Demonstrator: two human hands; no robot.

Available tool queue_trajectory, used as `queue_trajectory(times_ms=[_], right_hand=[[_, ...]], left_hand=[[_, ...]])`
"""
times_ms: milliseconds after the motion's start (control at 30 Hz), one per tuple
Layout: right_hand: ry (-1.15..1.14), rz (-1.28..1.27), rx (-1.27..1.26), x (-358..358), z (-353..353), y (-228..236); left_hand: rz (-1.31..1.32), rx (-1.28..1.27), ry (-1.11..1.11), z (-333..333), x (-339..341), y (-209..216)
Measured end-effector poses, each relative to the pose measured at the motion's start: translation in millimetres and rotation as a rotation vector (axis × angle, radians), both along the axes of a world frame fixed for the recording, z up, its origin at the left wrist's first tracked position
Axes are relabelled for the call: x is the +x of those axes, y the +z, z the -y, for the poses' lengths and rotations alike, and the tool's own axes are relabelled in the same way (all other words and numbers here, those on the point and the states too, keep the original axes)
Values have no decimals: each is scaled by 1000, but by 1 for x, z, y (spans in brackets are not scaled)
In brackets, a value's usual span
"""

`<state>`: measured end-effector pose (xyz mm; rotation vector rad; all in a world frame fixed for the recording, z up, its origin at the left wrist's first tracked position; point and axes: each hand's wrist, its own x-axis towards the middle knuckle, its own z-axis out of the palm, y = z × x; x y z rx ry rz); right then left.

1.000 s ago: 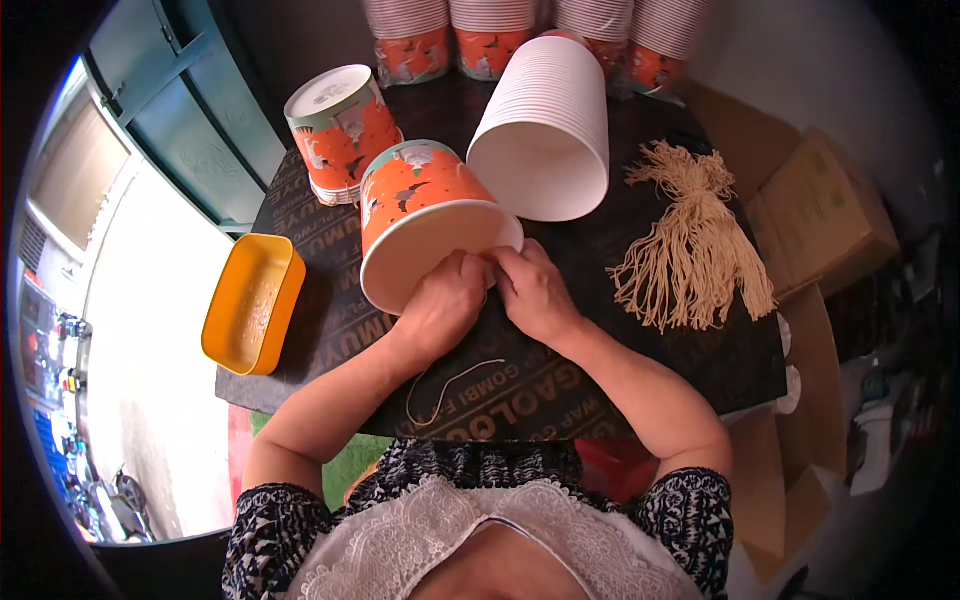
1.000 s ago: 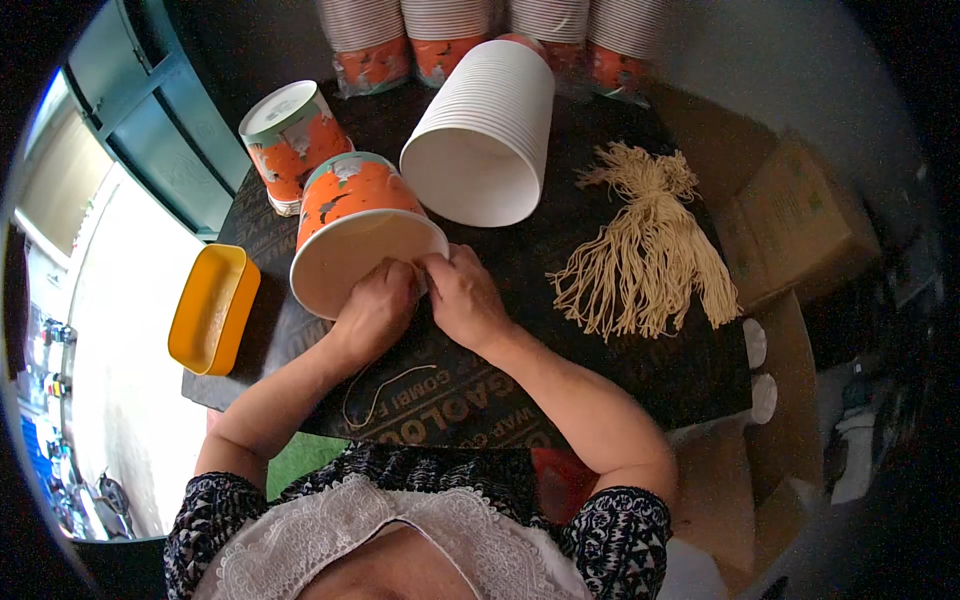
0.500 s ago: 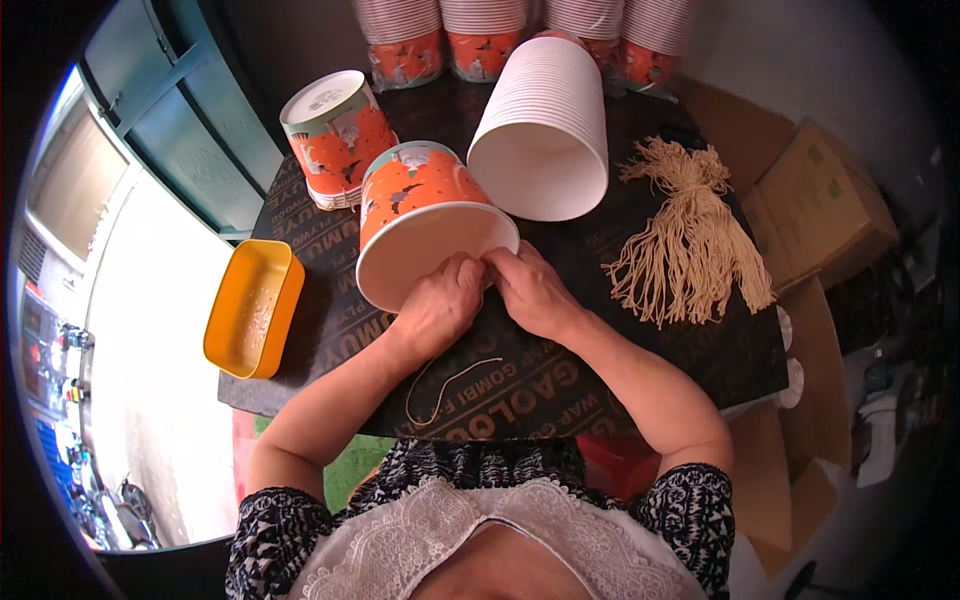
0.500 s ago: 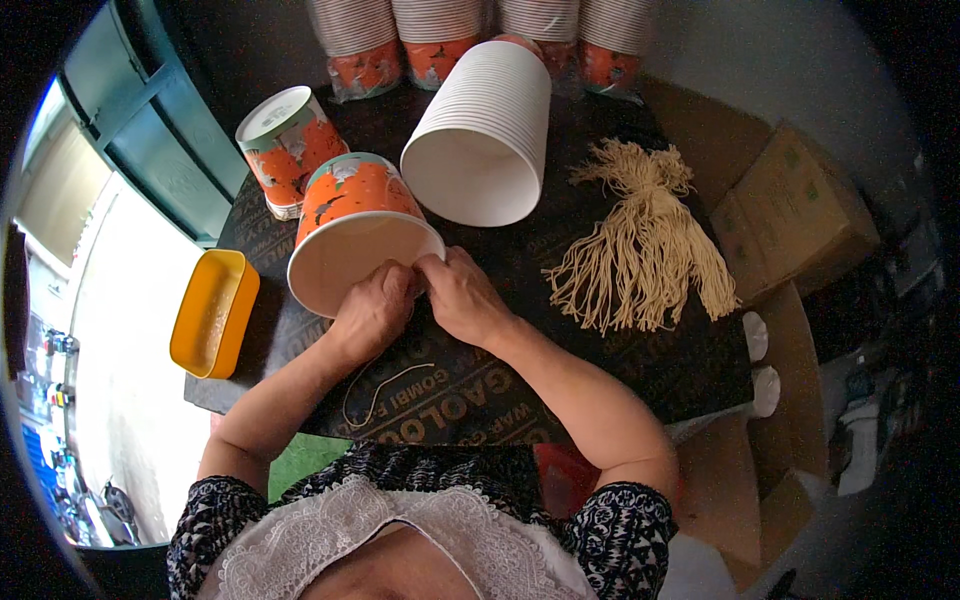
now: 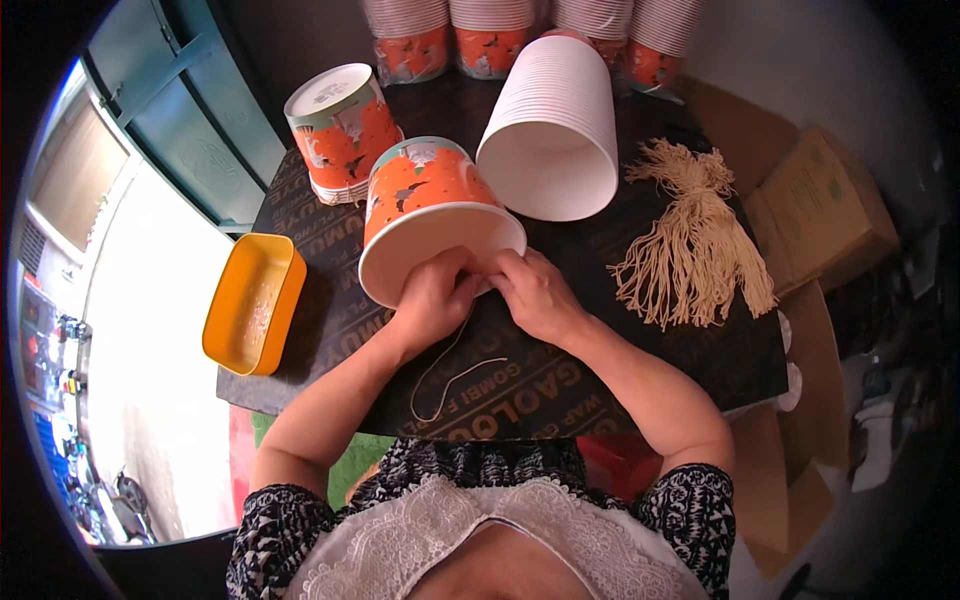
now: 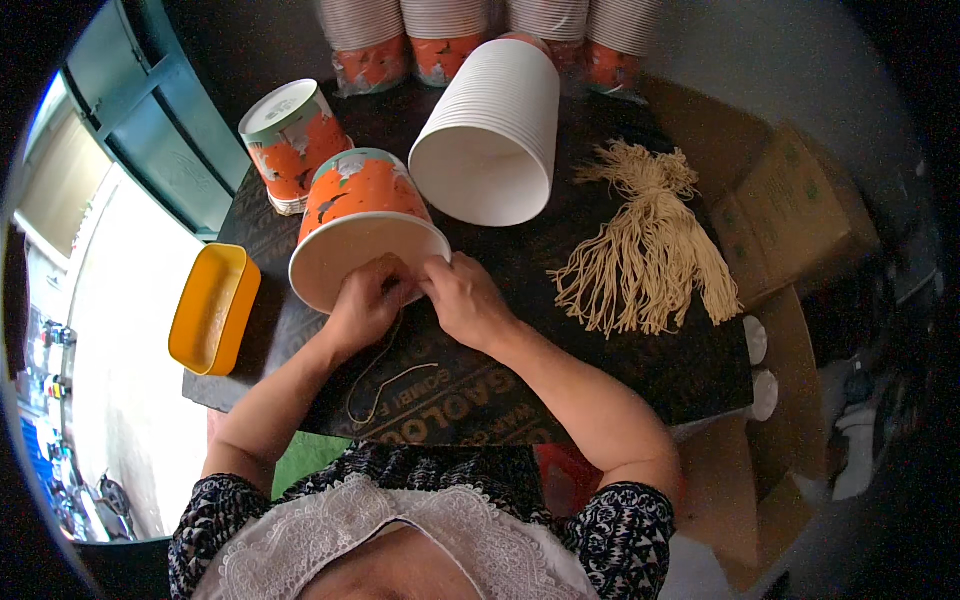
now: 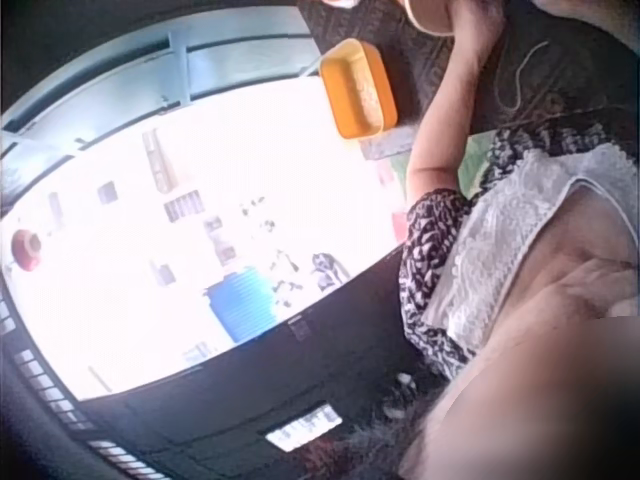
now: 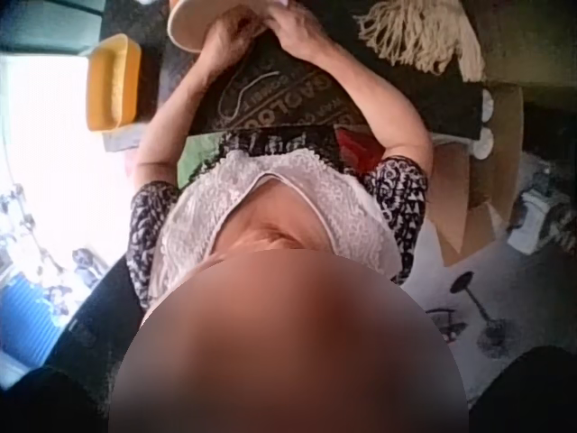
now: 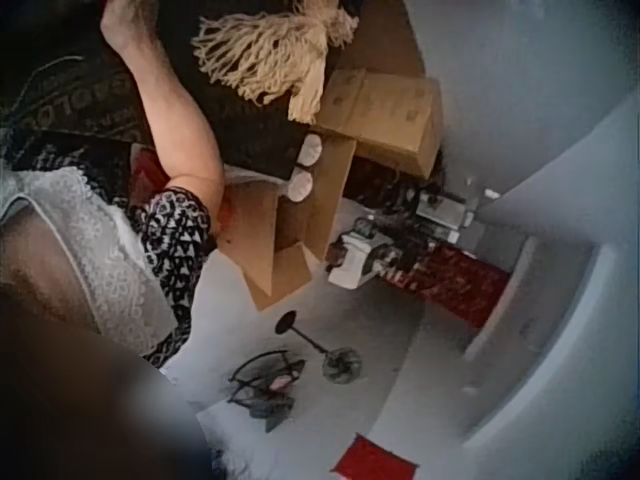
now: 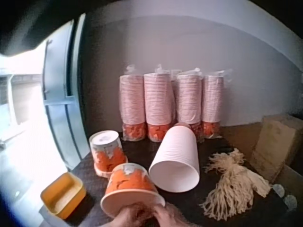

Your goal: Manually thread string handles through holes in paper buckets and tie them.

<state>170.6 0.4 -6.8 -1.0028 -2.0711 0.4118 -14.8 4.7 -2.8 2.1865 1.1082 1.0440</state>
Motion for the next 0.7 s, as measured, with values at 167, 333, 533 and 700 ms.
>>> queue_trajectory(times_ms=[167,333,533,700], right_hand=[[-18,44,27,1,5,4],[16,126,-15,2,9,9],[-14,107,-2,-4,17,14],[-84,73,105,-14,23,7]], left_hand=[[96,-101,81,1,7,5],[122,-59,124,3,10,1],[113,-46,177,3,10,1],[137,-28,238,4,13,-5]])
